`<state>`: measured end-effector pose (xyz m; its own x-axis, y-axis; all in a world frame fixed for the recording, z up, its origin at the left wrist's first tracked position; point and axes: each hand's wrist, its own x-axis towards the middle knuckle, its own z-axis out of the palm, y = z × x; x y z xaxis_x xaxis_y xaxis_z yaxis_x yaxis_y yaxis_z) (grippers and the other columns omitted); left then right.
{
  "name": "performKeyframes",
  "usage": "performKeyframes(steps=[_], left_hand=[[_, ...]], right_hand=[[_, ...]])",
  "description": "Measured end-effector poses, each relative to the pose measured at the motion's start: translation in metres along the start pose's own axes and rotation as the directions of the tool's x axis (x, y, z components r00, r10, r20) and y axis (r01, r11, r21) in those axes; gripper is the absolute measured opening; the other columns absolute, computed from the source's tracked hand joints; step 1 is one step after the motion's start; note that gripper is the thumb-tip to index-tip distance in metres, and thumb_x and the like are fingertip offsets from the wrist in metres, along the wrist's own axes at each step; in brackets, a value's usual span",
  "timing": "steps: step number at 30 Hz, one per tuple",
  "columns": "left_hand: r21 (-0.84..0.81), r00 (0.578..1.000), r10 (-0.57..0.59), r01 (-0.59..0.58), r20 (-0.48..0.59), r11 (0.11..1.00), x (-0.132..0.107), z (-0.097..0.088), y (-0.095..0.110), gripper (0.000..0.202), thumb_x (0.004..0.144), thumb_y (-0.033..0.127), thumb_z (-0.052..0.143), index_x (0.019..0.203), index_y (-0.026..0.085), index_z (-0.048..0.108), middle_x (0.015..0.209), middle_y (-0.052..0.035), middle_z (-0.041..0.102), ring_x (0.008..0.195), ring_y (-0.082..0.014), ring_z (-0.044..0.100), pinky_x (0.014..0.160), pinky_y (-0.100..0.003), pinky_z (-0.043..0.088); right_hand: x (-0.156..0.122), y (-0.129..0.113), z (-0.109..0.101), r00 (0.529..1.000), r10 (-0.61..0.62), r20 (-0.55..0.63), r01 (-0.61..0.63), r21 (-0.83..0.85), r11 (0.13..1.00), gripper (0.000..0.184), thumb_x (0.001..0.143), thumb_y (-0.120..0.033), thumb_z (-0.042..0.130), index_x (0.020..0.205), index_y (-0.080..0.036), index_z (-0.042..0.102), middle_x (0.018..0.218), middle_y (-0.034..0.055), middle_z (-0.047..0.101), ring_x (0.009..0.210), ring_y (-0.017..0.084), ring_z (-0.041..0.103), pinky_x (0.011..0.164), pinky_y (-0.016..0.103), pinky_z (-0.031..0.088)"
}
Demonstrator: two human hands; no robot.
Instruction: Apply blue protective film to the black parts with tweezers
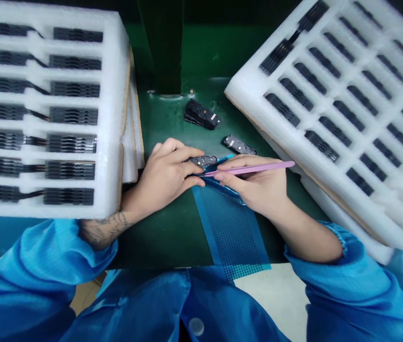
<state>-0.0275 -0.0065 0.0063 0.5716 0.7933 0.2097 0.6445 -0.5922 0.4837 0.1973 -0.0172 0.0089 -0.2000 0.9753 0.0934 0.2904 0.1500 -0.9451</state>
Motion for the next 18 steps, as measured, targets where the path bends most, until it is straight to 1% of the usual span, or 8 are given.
performKeyframes(steps=[8, 12, 18], left_hand=[[0.008, 1.000, -0.017, 0.017, 0.018, 1.000, -0.0010, 0.0007, 0.0004, 0.023, 0.087, 0.045, 0.073, 0.100, 0.026, 0.079, 0.126, -0.0027, 0.072, 0.112, -0.0256, 0.056, 0.088, -0.043, 0.041], [0.002, 0.999, -0.024, 0.024, 0.026, 1.000, -0.0005, 0.0007, 0.0005, 0.021, 0.087, 0.043, 0.074, 0.099, 0.027, 0.079, 0.126, -0.0026, 0.072, 0.111, -0.0254, 0.055, 0.088, -0.043, 0.041], [0.004, 0.999, -0.024, 0.024, 0.023, 1.000, -0.0004, 0.0006, 0.0012, 0.023, 0.087, 0.045, 0.074, 0.098, 0.026, 0.079, 0.125, -0.0028, 0.072, 0.111, -0.0256, 0.055, 0.088, -0.043, 0.041]], right_hand=[[0.0020, -0.0002, 0.0006, 1.000, 0.003, 0.002, -0.003, -0.025, 1.000, 0.010, 0.078, -0.030, 0.085, 0.083, -0.023, 0.080, 0.083, 0.0028, 0.080, 0.072, 0.019, 0.074, 0.068, 0.033, 0.062], [0.0024, 0.0004, 0.0008, 1.000, 0.004, -0.002, -0.004, -0.028, 1.000, 0.011, 0.077, -0.030, 0.085, 0.083, -0.023, 0.080, 0.082, 0.0028, 0.080, 0.072, 0.018, 0.073, 0.067, 0.033, 0.061], [0.0029, 0.0002, 0.0002, 1.000, 0.001, 0.006, -0.001, -0.023, 1.000, 0.010, 0.077, -0.028, 0.085, 0.083, -0.022, 0.080, 0.082, 0.0023, 0.079, 0.071, 0.017, 0.073, 0.066, 0.031, 0.060]])
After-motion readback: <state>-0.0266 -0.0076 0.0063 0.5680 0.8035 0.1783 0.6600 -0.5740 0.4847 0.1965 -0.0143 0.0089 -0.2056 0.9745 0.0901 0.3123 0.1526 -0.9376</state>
